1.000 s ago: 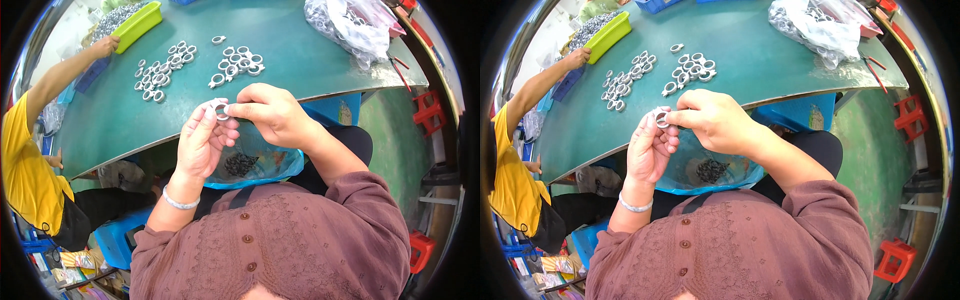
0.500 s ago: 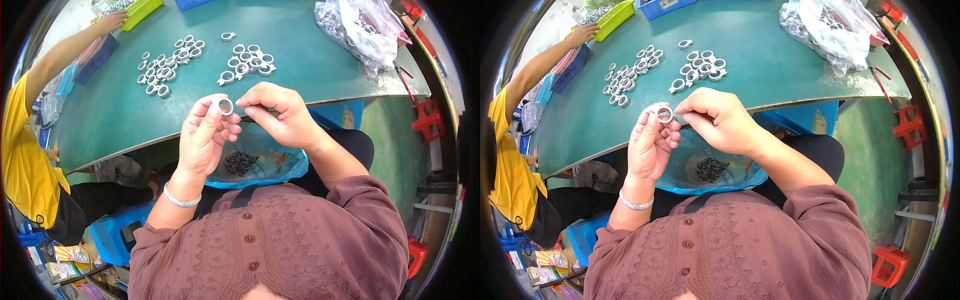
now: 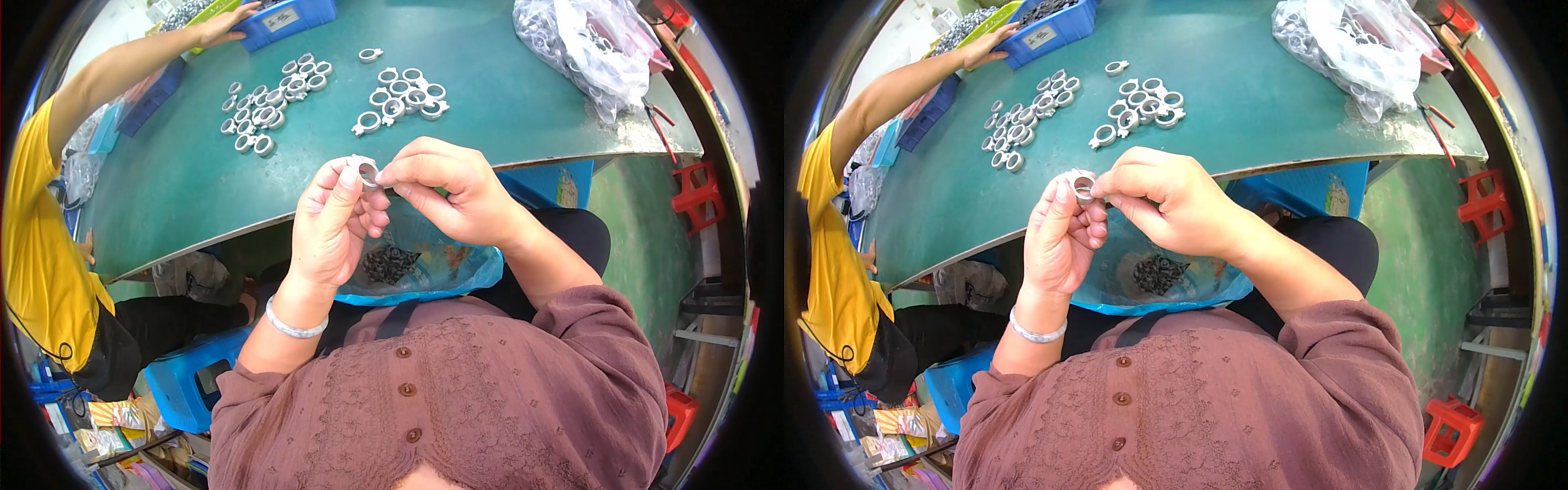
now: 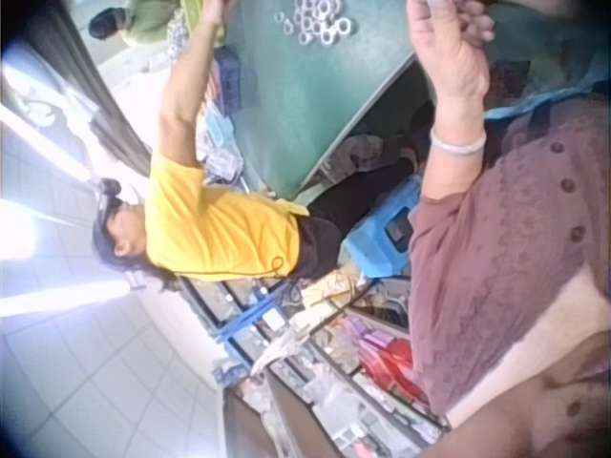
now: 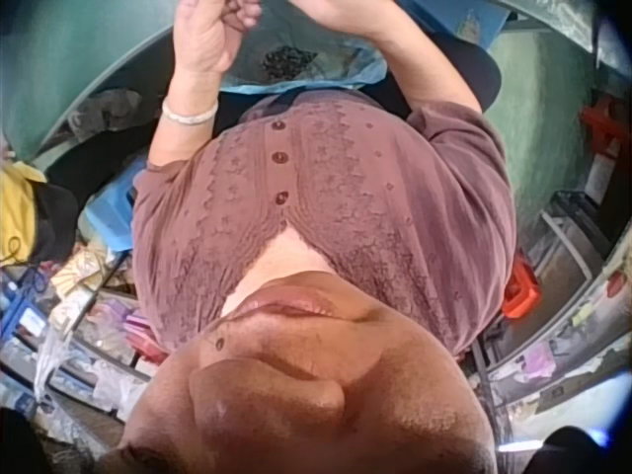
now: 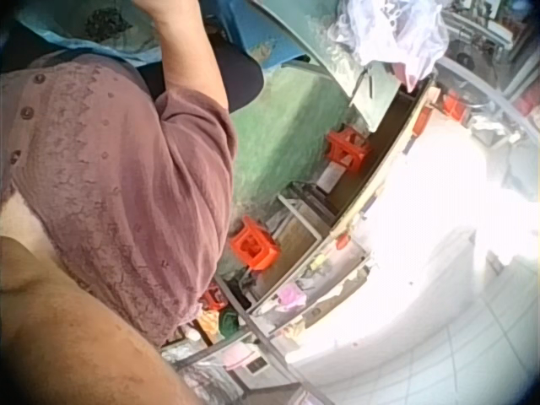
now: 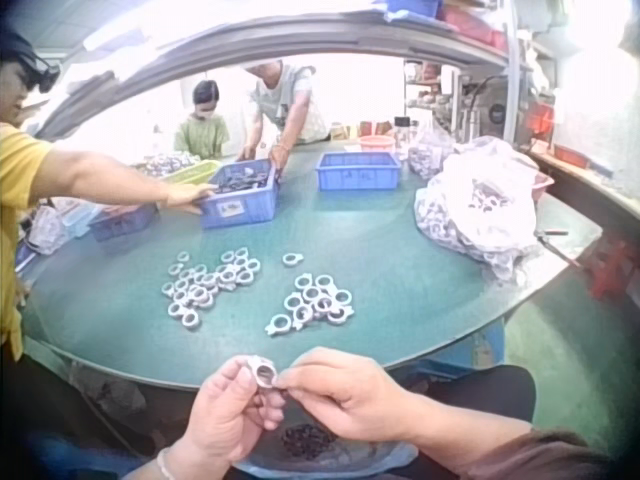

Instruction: The person picks up metal rings from the table and inserts black components into them using their fingers, then places the assembled items back on the table.

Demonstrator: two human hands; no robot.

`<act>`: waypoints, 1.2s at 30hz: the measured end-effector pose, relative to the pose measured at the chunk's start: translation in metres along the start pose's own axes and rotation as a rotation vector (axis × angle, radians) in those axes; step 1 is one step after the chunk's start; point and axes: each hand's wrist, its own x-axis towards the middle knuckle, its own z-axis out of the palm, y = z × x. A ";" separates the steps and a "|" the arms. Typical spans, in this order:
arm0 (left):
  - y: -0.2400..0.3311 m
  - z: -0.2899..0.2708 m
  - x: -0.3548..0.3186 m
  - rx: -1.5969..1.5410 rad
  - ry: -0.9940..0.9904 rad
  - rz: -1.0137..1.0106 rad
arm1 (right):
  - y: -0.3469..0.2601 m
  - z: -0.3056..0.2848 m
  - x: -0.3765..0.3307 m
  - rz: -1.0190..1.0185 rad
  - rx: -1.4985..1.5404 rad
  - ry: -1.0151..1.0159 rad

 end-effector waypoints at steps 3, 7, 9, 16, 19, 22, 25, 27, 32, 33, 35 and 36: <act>-0.002 -0.002 0.000 0.022 -0.014 0.009 | 0.002 0.000 -0.001 -0.012 -0.065 -0.019; -0.003 -0.002 0.000 0.060 -0.003 0.010 | 0.004 -0.001 -0.001 -0.125 -0.337 -0.029; -0.003 -0.002 0.000 0.068 0.002 0.000 | 0.003 -0.002 -0.001 -0.169 -0.430 -0.041; -0.001 -0.004 0.000 0.102 0.028 -0.041 | 0.005 -0.005 0.000 -0.288 -0.654 -0.067; -0.001 -0.005 0.000 0.084 0.022 -0.041 | 0.006 -0.004 0.000 -0.280 -0.620 -0.067; -0.001 -0.005 0.000 0.064 0.001 -0.044 | 0.004 -0.006 0.001 -0.239 -0.458 -0.065; 0.000 -0.003 -0.001 0.043 0.001 -0.042 | 0.002 -0.007 0.001 -0.136 -0.148 -0.068; 0.000 -0.003 -0.001 0.025 0.011 -0.038 | -0.001 -0.008 0.001 -0.080 -0.091 -0.059; 0.000 -0.004 -0.001 -0.005 -0.059 -0.049 | -0.002 -0.012 0.002 -0.017 -0.001 -0.029; 0.000 -0.004 -0.001 -0.004 -0.060 -0.049 | -0.002 -0.012 0.002 -0.014 -0.007 -0.027; 0.000 -0.005 -0.001 -0.017 -0.065 -0.052 | -0.002 -0.012 0.002 -0.011 -0.013 -0.025; 0.000 -0.005 -0.001 -0.017 -0.065 -0.052 | -0.001 -0.012 0.002 -0.010 -0.017 -0.021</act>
